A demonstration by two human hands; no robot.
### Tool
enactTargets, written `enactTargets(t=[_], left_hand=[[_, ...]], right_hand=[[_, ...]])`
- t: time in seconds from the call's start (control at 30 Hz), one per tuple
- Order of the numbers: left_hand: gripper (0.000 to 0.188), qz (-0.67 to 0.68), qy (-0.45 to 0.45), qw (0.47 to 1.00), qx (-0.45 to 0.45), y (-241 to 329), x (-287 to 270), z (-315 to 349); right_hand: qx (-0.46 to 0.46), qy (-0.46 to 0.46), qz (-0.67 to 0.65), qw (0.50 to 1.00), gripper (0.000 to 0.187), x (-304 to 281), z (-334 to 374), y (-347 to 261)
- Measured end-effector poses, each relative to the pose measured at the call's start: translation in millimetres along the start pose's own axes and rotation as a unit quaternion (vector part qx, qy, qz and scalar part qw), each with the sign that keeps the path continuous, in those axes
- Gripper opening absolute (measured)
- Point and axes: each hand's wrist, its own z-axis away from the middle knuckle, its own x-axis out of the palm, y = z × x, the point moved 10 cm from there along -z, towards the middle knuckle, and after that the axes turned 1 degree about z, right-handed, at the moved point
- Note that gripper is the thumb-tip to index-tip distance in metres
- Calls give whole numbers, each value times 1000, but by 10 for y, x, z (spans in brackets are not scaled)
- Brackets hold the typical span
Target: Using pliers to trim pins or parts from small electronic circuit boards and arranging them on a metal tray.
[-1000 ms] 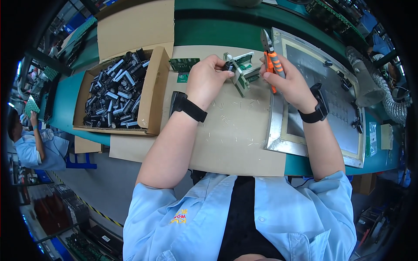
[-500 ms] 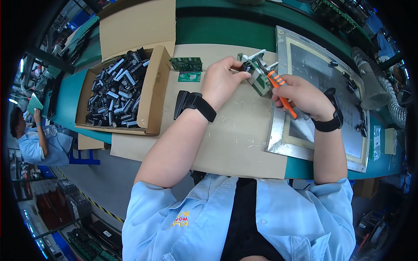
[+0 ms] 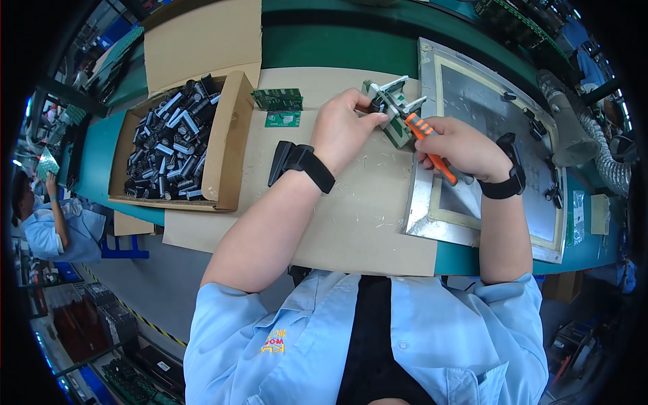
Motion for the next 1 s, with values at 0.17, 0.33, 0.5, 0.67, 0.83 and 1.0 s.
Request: enactTargets(t=[0.17,0.33,0.5,0.67,0.83,1.0], left_hand=[[25,-10,-8,1000,13,72,5,-1],[24,-29,-3,999,13,85,-15,9],[23,-21,-4,1000,21,68,7,-10],[23,-44,8,999,29,91,-20,-11],[23,-58,21,997,49,71,-19,-25],[25,-55,33,995,74,96,-13,-34]], right_hand=[[-13,15,41,999,22,-164,32,73],[-3,16,38,999,23,-210,68,61],[-9,-4,67,998,23,-143,29,76],[-14,-5,51,999,22,-143,5,69],[-45,13,25,999,27,-125,-39,33],[-46,14,19,999,27,-148,-89,45]])
